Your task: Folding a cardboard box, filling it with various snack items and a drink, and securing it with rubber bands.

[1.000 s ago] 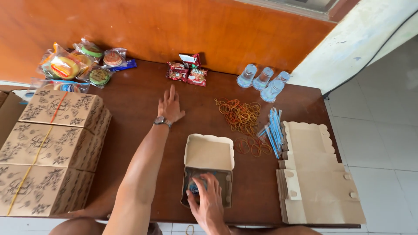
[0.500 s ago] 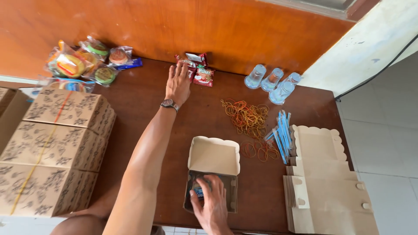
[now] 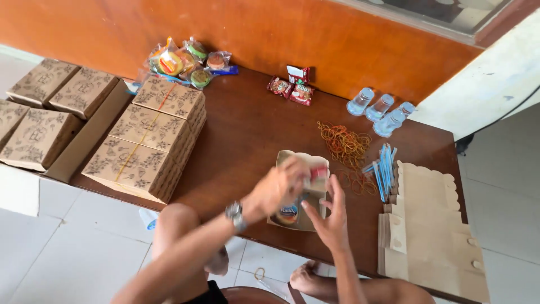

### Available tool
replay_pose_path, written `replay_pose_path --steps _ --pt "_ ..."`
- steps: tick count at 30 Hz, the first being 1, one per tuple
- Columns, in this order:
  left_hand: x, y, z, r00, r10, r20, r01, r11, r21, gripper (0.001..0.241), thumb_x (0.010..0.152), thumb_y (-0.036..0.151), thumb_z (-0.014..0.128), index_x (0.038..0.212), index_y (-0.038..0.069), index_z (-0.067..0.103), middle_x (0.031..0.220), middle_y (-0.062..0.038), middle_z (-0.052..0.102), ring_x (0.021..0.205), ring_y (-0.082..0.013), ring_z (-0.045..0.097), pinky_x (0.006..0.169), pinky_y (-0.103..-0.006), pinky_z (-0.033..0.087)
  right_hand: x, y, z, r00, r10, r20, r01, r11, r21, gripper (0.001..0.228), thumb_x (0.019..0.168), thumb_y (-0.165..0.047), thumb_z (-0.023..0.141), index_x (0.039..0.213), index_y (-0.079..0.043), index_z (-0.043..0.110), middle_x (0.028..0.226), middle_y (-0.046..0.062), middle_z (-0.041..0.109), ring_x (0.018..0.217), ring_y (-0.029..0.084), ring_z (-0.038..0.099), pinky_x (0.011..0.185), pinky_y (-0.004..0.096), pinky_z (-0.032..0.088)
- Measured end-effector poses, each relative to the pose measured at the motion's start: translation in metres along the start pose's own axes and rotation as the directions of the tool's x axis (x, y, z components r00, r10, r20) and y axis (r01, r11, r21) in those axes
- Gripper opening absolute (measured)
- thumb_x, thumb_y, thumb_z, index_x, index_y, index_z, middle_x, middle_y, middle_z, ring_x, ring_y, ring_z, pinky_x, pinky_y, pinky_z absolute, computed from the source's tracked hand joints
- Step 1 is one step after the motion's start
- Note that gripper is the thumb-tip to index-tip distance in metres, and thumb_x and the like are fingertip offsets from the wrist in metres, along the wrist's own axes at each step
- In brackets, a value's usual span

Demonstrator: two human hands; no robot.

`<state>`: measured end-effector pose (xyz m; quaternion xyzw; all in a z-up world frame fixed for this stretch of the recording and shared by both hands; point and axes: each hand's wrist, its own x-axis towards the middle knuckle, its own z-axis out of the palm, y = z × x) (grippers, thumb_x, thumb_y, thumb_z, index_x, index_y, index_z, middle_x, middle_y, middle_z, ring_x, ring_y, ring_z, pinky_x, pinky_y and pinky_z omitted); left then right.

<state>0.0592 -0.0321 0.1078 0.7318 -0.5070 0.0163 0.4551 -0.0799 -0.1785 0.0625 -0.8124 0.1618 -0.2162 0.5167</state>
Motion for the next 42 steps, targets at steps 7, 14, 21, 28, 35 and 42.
replay_pose_path --steps 7,14,21,28,35,42 --pt "-0.067 0.010 0.041 0.937 -0.349 -0.016 0.306 0.843 -0.443 0.036 0.088 0.003 0.063 0.122 0.015 0.060 0.102 -0.009 0.065 0.089 -0.0274 0.072 0.068 -0.0325 0.062 0.004 0.004 -0.021 0.982 0.040 0.187 0.017 0.956 -0.293 0.070 0.060 -0.033 0.099 0.114 -0.004 0.064 0.128 0.013 0.061 0.117 0.034 0.064 0.090 0.038 0.063" --pt "-0.070 0.014 0.028 0.965 -0.259 0.042 0.262 0.957 -0.127 0.042 0.089 0.006 0.061 0.132 0.006 0.057 0.108 -0.019 0.066 0.102 -0.0410 0.068 0.081 -0.0496 0.059 -0.009 0.003 0.000 0.959 0.267 0.090 -0.217 0.902 -0.372 0.064 0.064 -0.049 0.094 0.114 -0.020 0.066 0.100 0.007 0.073 0.095 0.025 0.072 0.078 0.038 0.060" --pt "-0.081 -0.021 0.063 0.962 -0.203 0.184 0.173 0.970 0.169 0.038 0.096 0.014 0.056 0.132 0.000 0.056 0.106 -0.018 0.064 0.105 -0.0416 0.066 0.086 -0.0495 0.057 -0.009 0.009 0.004 0.977 0.071 0.201 0.055 0.827 -0.560 0.046 0.073 -0.036 0.084 0.111 -0.017 0.065 0.100 0.007 0.069 0.099 0.028 0.071 0.082 0.041 0.060" --pt "-0.062 0.009 0.023 0.946 -0.277 0.170 0.316 0.906 -0.282 0.051 0.084 0.011 0.068 0.133 0.004 0.056 0.104 -0.021 0.062 0.097 -0.0462 0.068 0.075 -0.0527 0.060 -0.008 0.004 0.002 0.969 0.059 0.239 0.064 0.875 -0.479 0.049 0.070 -0.026 0.085 0.113 -0.017 0.064 0.101 0.008 0.067 0.102 0.029 0.070 0.085 0.040 0.058" --pt "-0.065 -0.010 0.032 0.883 -0.456 0.113 0.450 0.753 -0.480 0.031 0.085 0.013 0.076 0.111 0.004 0.062 0.091 -0.018 0.070 0.084 -0.0349 0.074 0.069 -0.0451 0.062 -0.001 0.003 -0.009 0.969 0.080 0.236 -0.005 0.953 -0.303 0.055 0.064 -0.022 0.093 0.113 -0.012 0.070 0.103 0.012 0.073 0.103 0.029 0.071 0.090 0.041 0.056" --pt "-0.058 -0.032 0.009 0.713 -0.695 -0.096 0.542 0.632 -0.553 0.009 0.092 0.008 0.063 0.100 0.009 0.059 0.089 -0.012 0.079 0.081 -0.0196 0.077 0.075 -0.0325 0.062 0.011 -0.009 -0.030 0.958 0.286 0.030 -0.261 0.910 -0.323 0.053 0.070 -0.029 0.089 0.117 -0.008 0.073 0.099 0.020 0.075 0.095 0.033 0.072 0.082 0.045 0.056"
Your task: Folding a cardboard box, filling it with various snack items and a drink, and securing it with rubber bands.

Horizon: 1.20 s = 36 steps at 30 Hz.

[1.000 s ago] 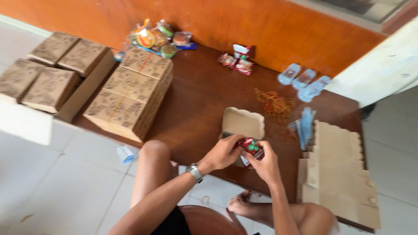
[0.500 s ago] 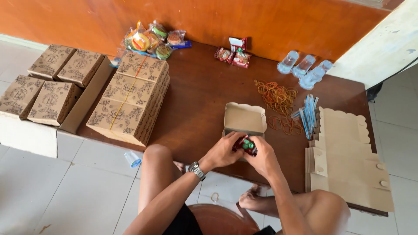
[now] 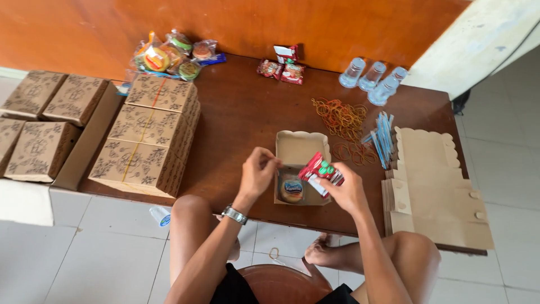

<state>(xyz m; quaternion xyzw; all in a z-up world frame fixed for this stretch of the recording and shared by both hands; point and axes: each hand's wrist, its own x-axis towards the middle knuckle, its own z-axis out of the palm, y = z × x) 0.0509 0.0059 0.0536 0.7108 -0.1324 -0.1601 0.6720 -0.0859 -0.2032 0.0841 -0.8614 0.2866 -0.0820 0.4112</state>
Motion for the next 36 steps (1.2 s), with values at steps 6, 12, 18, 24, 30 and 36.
replay_pose_path --steps 6,12,18,24,30,36 --pt "-0.017 0.003 0.005 0.989 -0.135 0.065 0.102 0.925 0.365 0.071 0.091 0.029 0.068 0.148 0.003 0.034 0.144 -0.029 0.039 0.139 -0.0507 0.040 0.115 -0.0610 0.040 0.001 0.014 0.006 0.958 0.276 -0.078 -0.274 0.961 0.036 0.048 0.082 -0.060 0.078 0.115 -0.026 0.075 0.119 0.009 0.074 0.117 0.033 0.067 0.095 0.043 0.054" --pt "-0.023 -0.021 0.027 0.878 -0.443 0.182 0.392 0.883 0.260 0.087 0.100 0.046 0.047 0.163 0.003 0.007 0.167 -0.027 0.010 0.155 -0.0411 0.011 0.126 -0.0540 0.016 0.011 0.036 0.048 0.981 0.191 -0.020 -0.192 0.981 -0.036 0.036 0.090 -0.051 0.071 0.108 -0.021 0.079 0.103 0.004 0.078 0.105 0.026 0.072 0.092 0.041 0.058" --pt "-0.040 -0.006 0.037 0.912 -0.400 0.093 0.388 0.913 0.123 0.073 0.107 0.048 0.022 0.161 -0.002 0.018 0.166 -0.027 0.017 0.156 -0.0396 0.010 0.128 -0.0504 0.008 0.002 0.029 0.075 0.986 0.157 0.058 -0.144 0.972 -0.186 0.040 0.088 -0.040 0.069 0.116 -0.012 0.073 0.088 0.008 0.079 0.098 0.030 0.075 0.085 0.046 0.059" --pt "-0.048 -0.010 0.046 0.929 -0.364 0.071 0.364 0.931 0.019 0.073 0.105 0.046 0.025 0.162 0.001 0.016 0.168 -0.024 0.015 0.156 -0.0386 0.013 0.128 -0.0493 0.013 0.005 0.041 0.100 0.972 0.190 0.140 -0.158 0.964 -0.213 0.055 0.093 -0.043 0.062 0.130 -0.003 0.057 0.119 0.028 0.066 0.117 0.044 0.065 0.097 0.054 0.056" --pt "-0.048 -0.024 0.049 0.955 -0.284 0.083 0.283 0.959 0.030 0.071 0.104 0.034 0.034 0.162 0.000 0.011 0.166 -0.030 0.011 0.154 -0.0441 0.011 0.126 -0.0552 0.014 -0.005 0.006 0.092 0.903 0.321 0.286 -0.326 0.945 -0.031 0.053 0.098 -0.039 0.049 0.142 -0.008 0.049 0.129 0.035 0.061 0.130 0.048 0.053 0.107 0.058 0.045" --pt "-0.045 -0.042 0.048 0.955 -0.273 0.114 0.273 0.962 0.021 0.069 0.105 0.031 0.035 0.163 0.003 0.011 0.167 -0.026 0.011 0.155 -0.0408 0.011 0.126 -0.0530 0.014 0.015 0.064 0.113 0.945 0.252 0.209 -0.291 0.938 0.186 0.040 0.097 -0.025 0.057 0.131 -0.005 0.064 0.136 0.032 0.060 0.136 0.048 0.048 0.109 0.057 0.040"
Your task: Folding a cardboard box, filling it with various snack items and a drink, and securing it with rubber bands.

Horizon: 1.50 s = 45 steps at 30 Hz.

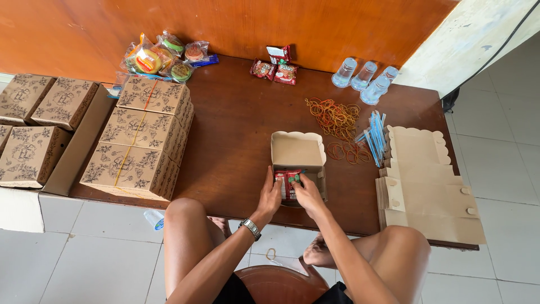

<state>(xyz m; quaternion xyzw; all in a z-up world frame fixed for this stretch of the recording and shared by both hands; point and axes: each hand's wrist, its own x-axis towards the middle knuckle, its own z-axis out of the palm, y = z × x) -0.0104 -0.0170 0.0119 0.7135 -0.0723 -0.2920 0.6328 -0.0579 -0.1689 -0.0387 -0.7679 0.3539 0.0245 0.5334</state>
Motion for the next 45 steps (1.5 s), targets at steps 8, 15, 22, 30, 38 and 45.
replay_pose_path --steps 8,15,22,30,38,45 --pt "0.011 -0.013 0.001 1.000 0.008 -0.009 -0.007 0.999 0.046 0.068 0.105 0.022 0.041 0.163 0.005 0.012 0.168 -0.023 0.012 0.155 -0.0373 0.011 0.126 -0.0507 0.013 0.016 0.023 0.009 1.000 0.013 0.009 -0.013 0.997 0.078 0.046 0.099 -0.033 0.054 0.138 -0.011 0.063 0.140 0.025 0.061 0.138 0.041 0.048 0.112 0.054 0.039" --pt "0.011 -0.013 0.009 0.998 0.051 -0.028 -0.049 0.996 0.070 0.076 0.102 0.021 0.044 0.163 0.003 0.002 0.167 -0.027 0.003 0.155 -0.0414 0.005 0.127 -0.0534 0.007 -0.018 -0.033 -0.006 0.997 0.070 -0.020 -0.070 0.998 0.006 0.071 0.097 -0.024 0.056 0.160 -0.005 0.030 0.137 0.035 0.058 0.138 0.044 0.048 0.111 0.057 0.040" --pt "0.013 -0.017 0.002 0.996 0.092 0.013 -0.092 0.996 0.020 0.074 0.104 0.026 0.042 0.163 0.003 0.006 0.167 -0.027 0.002 0.154 -0.0425 0.002 0.126 -0.0543 0.006 0.019 0.016 0.001 1.000 -0.010 0.008 0.011 0.998 -0.069 0.048 0.101 -0.027 0.052 0.146 -0.013 0.056 0.129 0.027 0.067 0.132 0.044 0.054 0.107 0.054 0.045" --pt "0.010 -0.005 -0.003 0.998 0.039 0.041 -0.040 0.999 0.029 0.070 0.104 0.029 0.041 0.163 0.004 0.012 0.168 -0.025 0.008 0.155 -0.0384 0.009 0.128 -0.0496 0.008 0.006 -0.006 -0.008 0.995 0.043 0.089 -0.035 0.995 -0.089 0.055 0.098 -0.039 0.054 0.147 -0.013 0.056 0.145 0.022 0.058 0.139 0.039 0.048 0.115 0.051 0.039" --pt "0.019 -0.023 0.002 0.999 0.035 0.003 -0.035 0.998 0.050 0.067 0.106 0.026 0.038 0.163 0.003 0.010 0.167 -0.026 0.010 0.155 -0.0397 0.009 0.126 -0.0520 0.010 -0.034 -0.071 -0.033 0.994 0.061 0.089 -0.034 0.958 -0.283 0.075 0.091 -0.058 0.060 0.137 0.001 0.062 0.134 0.029 0.063 0.133 0.045 0.054 0.109 0.053 0.046" --pt "0.007 -0.002 0.000 1.000 0.021 0.015 -0.022 0.998 0.059 0.068 0.105 0.031 0.040 0.162 0.002 0.016 0.166 -0.027 0.014 0.155 -0.0403 0.013 0.127 -0.0516 0.012 -0.021 -0.050 -0.025 0.998 -0.015 0.067 0.037 0.936 -0.349 0.055 0.093 -0.051 0.059 0.122 -0.006 0.073 0.124 0.023 0.071 0.124 0.042 0.062 0.103 0.050 0.053"
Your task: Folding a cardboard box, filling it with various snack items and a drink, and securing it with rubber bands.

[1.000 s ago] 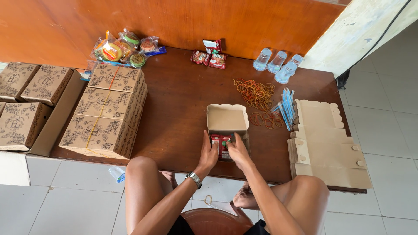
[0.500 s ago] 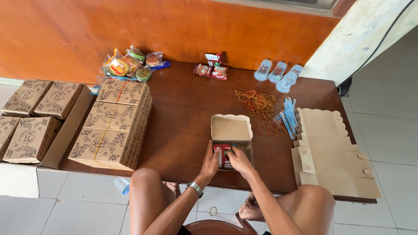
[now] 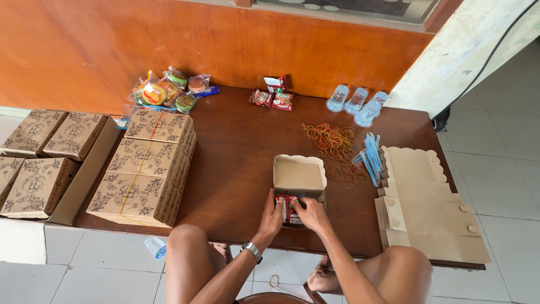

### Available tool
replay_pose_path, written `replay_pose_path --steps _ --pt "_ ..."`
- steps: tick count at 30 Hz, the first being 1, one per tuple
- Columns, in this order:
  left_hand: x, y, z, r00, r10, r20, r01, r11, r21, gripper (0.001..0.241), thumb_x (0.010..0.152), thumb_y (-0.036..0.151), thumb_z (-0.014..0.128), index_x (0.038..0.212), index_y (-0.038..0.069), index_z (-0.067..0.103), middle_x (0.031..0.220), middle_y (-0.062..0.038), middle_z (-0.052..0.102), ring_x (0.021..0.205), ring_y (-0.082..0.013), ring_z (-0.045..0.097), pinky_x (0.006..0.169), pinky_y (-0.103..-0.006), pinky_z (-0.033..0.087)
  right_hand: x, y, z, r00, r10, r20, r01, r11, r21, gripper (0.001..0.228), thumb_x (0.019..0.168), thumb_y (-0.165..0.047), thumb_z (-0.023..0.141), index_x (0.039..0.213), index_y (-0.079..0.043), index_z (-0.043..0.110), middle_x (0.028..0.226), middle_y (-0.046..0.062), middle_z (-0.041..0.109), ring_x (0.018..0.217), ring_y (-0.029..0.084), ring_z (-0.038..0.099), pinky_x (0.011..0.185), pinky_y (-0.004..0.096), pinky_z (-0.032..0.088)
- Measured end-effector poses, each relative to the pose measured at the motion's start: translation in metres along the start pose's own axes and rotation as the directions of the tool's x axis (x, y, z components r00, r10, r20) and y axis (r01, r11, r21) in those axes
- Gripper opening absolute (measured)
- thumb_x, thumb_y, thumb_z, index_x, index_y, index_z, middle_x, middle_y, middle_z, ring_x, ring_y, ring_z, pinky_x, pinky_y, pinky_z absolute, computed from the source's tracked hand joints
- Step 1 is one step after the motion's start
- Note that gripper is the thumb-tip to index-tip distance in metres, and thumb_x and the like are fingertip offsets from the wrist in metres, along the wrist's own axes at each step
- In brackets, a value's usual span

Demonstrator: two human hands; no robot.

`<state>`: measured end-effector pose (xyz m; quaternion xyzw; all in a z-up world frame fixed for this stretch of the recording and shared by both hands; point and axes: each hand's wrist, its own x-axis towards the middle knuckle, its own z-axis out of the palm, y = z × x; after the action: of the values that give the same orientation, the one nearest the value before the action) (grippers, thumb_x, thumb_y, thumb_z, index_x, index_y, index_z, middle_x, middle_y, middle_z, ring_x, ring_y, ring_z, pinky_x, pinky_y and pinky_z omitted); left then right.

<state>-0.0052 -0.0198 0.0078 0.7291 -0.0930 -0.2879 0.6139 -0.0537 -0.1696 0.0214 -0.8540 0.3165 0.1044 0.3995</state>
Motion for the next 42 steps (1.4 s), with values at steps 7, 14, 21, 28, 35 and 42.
replay_pose_path --steps 7,14,21,28,35,42 --pt "0.006 -0.011 -0.002 1.000 0.022 0.005 -0.023 0.999 0.041 0.066 0.105 0.031 0.040 0.161 0.002 0.019 0.165 -0.027 0.017 0.154 -0.0404 0.016 0.127 -0.0514 0.014 0.001 0.005 0.009 0.999 -0.025 -0.027 0.025 1.000 -0.010 0.055 0.095 -0.052 0.057 0.119 -0.004 0.073 0.119 0.026 0.072 0.119 0.044 0.065 0.099 0.052 0.055" --pt "0.011 -0.005 -0.005 0.999 -0.035 -0.039 0.034 0.999 -0.011 0.064 0.103 0.027 0.045 0.159 0.002 0.027 0.162 -0.029 0.026 0.152 -0.0440 0.022 0.124 -0.0561 0.018 -0.011 -0.011 -0.006 0.999 0.034 0.010 -0.035 0.998 0.057 0.060 0.092 -0.057 0.058 0.117 -0.005 0.073 0.118 0.025 0.073 0.121 0.042 0.064 0.100 0.049 0.054" --pt "0.006 0.000 -0.008 0.999 -0.008 -0.049 0.009 0.999 0.035 0.071 0.097 0.035 0.054 0.156 0.002 0.032 0.158 -0.031 0.031 0.149 -0.0485 0.026 0.122 -0.0603 0.022 -0.029 -0.030 -0.028 0.997 0.061 0.055 -0.064 0.996 0.065 0.065 0.092 -0.061 0.057 0.116 -0.004 0.075 0.116 0.025 0.074 0.122 0.041 0.064 0.099 0.050 0.053" --pt "0.007 0.012 -0.016 0.993 -0.004 -0.114 0.007 1.000 0.021 0.068 0.099 0.045 0.049 0.152 0.003 0.037 0.152 -0.030 0.039 0.145 -0.0453 0.037 0.119 -0.0615 0.030 -0.022 -0.017 -0.038 1.000 0.009 0.010 -0.010 0.991 0.134 0.061 0.092 -0.052 0.062 0.125 -0.001 0.070 0.119 0.020 0.075 0.108 0.034 0.073 0.081 0.042 0.063" --pt "0.054 -0.057 -0.050 0.824 0.520 -0.224 -0.340 0.770 0.539 0.031 0.101 0.021 0.051 0.125 0.004 0.063 0.131 -0.021 0.059 0.133 -0.0424 0.053 0.110 -0.0502 0.044 -0.005 0.005 -0.061 0.950 -0.102 -0.295 0.209 0.910 0.358 0.035 0.099 -0.025 0.062 0.121 0.002 0.070 0.105 0.022 0.077 0.073 0.023 0.076 0.049 0.029 0.060" --pt "0.053 -0.076 -0.053 0.807 0.590 -0.022 -0.297 0.438 0.849 0.036 0.095 0.027 0.053 0.126 0.011 0.062 0.140 -0.015 0.056 0.141 -0.0317 0.046 0.113 -0.0427 0.037 0.052 0.043 -0.098 0.817 -0.150 -0.557 0.331 0.913 0.238 0.017 0.090 -0.019 0.064 0.098 -0.013 0.077 0.081 0.006 0.078 0.062 0.016 0.072 0.061 0.028 0.055"
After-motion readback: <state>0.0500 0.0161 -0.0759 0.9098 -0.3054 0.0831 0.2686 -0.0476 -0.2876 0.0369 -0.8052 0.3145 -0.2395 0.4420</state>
